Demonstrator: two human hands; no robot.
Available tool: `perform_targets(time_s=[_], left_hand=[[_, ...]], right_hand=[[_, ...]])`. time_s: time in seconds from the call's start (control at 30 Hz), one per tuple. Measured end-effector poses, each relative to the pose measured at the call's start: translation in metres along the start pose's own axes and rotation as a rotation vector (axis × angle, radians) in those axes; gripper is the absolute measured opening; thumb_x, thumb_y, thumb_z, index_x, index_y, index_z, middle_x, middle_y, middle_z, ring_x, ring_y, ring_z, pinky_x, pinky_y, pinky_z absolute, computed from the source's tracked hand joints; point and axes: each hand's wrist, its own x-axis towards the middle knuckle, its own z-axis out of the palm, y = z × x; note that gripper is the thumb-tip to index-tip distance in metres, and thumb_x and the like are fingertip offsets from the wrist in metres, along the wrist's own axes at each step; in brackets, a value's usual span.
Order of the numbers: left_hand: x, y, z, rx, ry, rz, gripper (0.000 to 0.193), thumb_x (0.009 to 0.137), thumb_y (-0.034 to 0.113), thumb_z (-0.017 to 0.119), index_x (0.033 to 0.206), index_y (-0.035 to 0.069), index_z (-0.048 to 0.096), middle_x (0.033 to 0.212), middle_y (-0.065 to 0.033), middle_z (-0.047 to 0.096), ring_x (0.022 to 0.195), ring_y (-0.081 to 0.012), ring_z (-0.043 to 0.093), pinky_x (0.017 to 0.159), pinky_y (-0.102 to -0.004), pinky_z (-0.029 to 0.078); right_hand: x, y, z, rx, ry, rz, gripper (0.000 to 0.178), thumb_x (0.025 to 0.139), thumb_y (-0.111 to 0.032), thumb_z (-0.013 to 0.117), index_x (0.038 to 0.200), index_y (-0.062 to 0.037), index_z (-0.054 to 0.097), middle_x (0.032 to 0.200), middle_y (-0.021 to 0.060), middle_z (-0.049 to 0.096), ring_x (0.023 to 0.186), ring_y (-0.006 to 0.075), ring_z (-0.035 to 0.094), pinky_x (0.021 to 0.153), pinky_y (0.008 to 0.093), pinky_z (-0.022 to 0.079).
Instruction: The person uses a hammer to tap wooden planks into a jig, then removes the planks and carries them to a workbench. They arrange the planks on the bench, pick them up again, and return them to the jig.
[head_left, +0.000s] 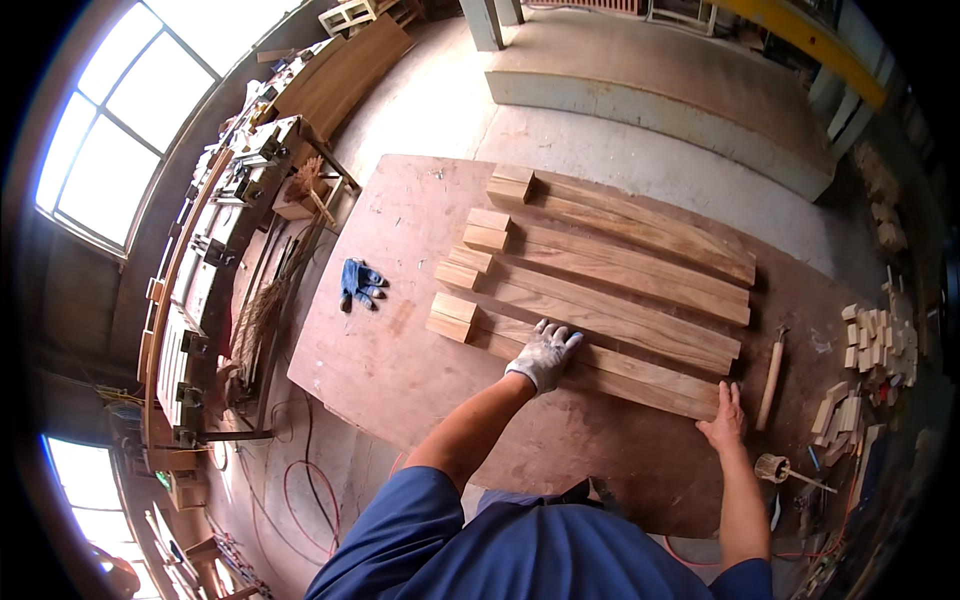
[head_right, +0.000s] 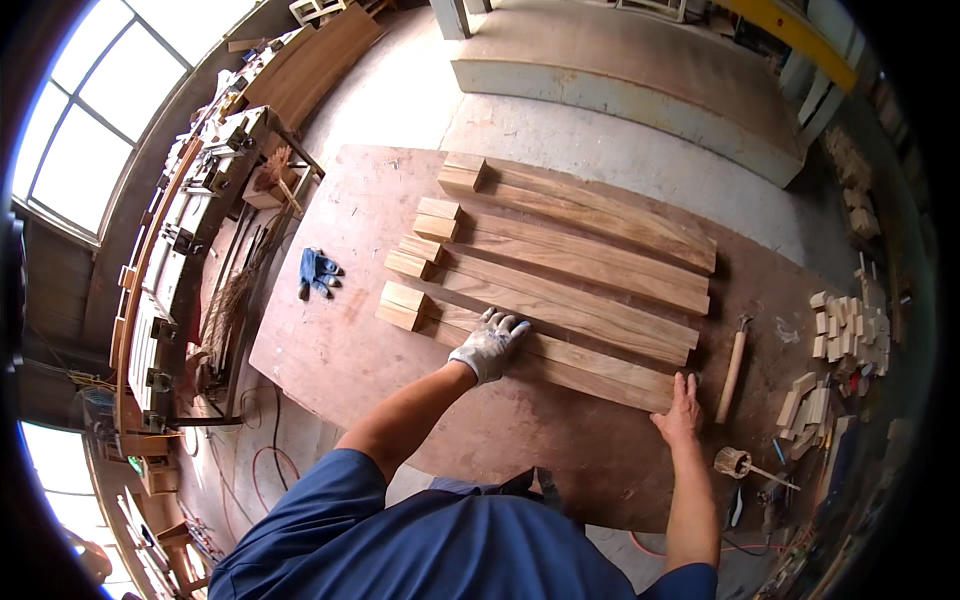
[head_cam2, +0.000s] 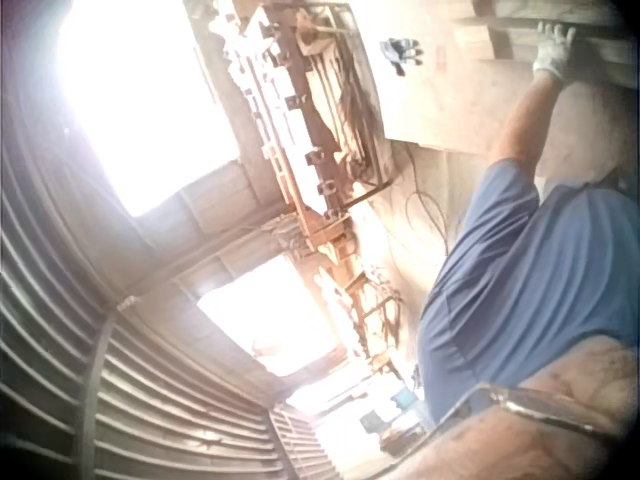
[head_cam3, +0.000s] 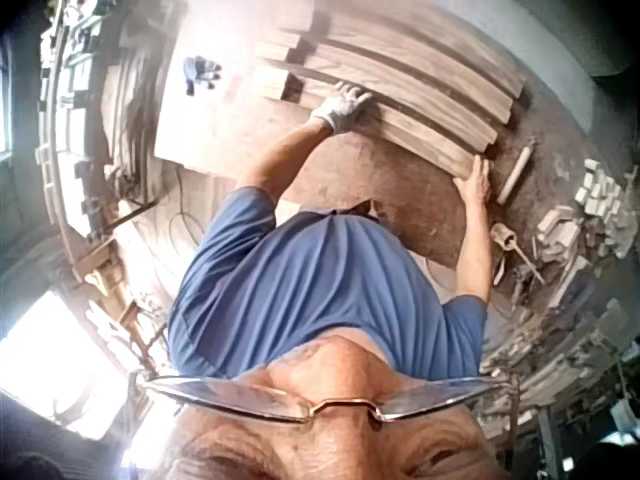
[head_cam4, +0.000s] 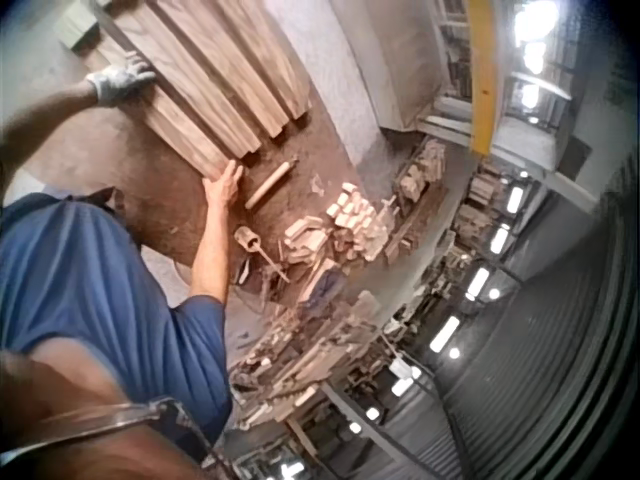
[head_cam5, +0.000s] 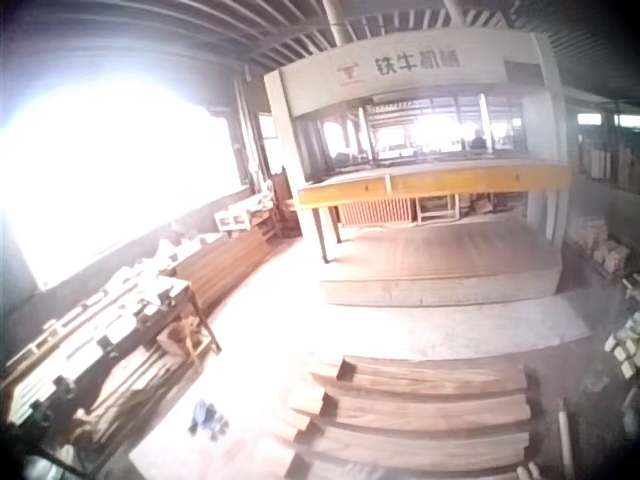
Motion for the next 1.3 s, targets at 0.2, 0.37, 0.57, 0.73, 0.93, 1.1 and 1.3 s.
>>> perform_targets(time_s=[0.2, 0.37, 0.57, 0.73, 0.93, 1.1, 1.3], left_hand=[[-0.038, 0.013, 0.049, 0.118, 0.231, -0.082, 0.069, 0.092, 0.012, 0.057, 0.159, 0.000, 0.041, 0.165, -0.0298, 0.037, 0.157, -0.0476, 0.029, 0.130, -0.0565, 0.022], [-0.141, 0.049, 0.072, 0.054, 0.175, -0.090, 0.070, 0.095, 0.026, 0.062, 0.158, 0.000, 0.044, 0.167, -0.0283, 0.035, 0.158, -0.0473, 0.027, 0.131, -0.0555, 0.021], [-0.260, 0.060, 0.130, -0.166, 0.242, -0.140, 0.072, 0.096, 0.041, 0.066, 0.156, 0.007, 0.049, 0.164, -0.0246, 0.040, 0.156, -0.0455, 0.031, 0.130, -0.0597, 0.022], [-0.272, 0.052, 0.117, -0.227, 0.230, -0.125, 0.068, 0.095, 0.041, 0.068, 0.153, 0.008, 0.053, 0.163, -0.0238, 0.041, 0.155, -0.0450, 0.033, 0.129, -0.0590, 0.024], [-0.287, 0.059, 0.130, -0.252, 0.317, -0.339, 0.069, 0.090, 0.036, 0.076, 0.150, 0.009, 0.056, 0.162, -0.0239, 0.042, 0.154, -0.0469, 0.034, 0.128, -0.0587, 0.026], [-0.340, 0.088, 0.141, -0.248, 0.397, -0.585, 0.069, 0.090, 0.034, 0.078, 0.149, 0.007, 0.055, 0.162, -0.0251, 0.042, 0.153, -0.0475, 0.034, 0.128, -0.0581, 0.027], [-0.439, 0.198, 0.221, -0.503, 0.327, -1.230, 0.072, 0.096, 0.040, 0.074, 0.154, 0.005, 0.051, 0.159, -0.0270, 0.047, 0.148, -0.0450, 0.042, 0.125, -0.0501, 0.035]], right_hand=[[-0.032, -0.050, 0.027, -0.194, 0.221, -0.133, 0.113, 0.072, -0.018, 0.094, 0.165, -0.0069, 0.032, 0.174, 0.0229, 0.023, 0.159, 0.0451, 0.025, 0.125, 0.0605, 0.030], [-0.136, -0.074, 0.077, -0.136, 0.137, -0.344, 0.077, 0.086, -0.038, 0.078, 0.147, 0.0013, 0.055, 0.162, 0.0294, 0.040, 0.147, 0.0499, 0.039, 0.123, 0.0613, 0.031], [-0.225, -0.099, 0.099, -0.121, -0.088, -0.149, 0.095, 0.088, -0.051, 0.076, 0.159, 0.0014, 0.042, 0.170, 0.0283, 0.028, 0.158, 0.0442, 0.025, 0.128, 0.0568, 0.025], [-0.215, -0.108, 0.098, -0.198, -0.172, -0.098, 0.106, 0.084, -0.054, 0.080, 0.161, 0.0045, 0.036, 0.171, 0.0309, 0.024, 0.159, 0.0462, 0.023, 0.129, 0.0533, 0.025], [-0.206, -0.117, 0.089, -0.329, -0.280, -0.092, 0.108, 0.085, -0.058, 0.080, 0.159, 0.0082, 0.036, 0.168, 0.0323, 0.028, 0.156, 0.0461, 0.029, 0.129, 0.0498, 0.029], [-0.203, -0.112, 0.077, -0.396, -0.286, -0.223, 0.108, 0.085, -0.059, 0.080, 0.157, 0.0096, 0.037, 0.163, 0.0328, 0.034, 0.150, 0.0458, 0.036, 0.125, 0.0499, 0.035], [-0.210, -0.088, 0.074, -0.408, -0.281, -0.371, 0.106, 0.087, -0.058, 0.078, 0.160, 0.0060, 0.035, 0.166, 0.0322, 0.030, 0.151, 0.0455, 0.034, 0.124, 0.0525, 0.036]])
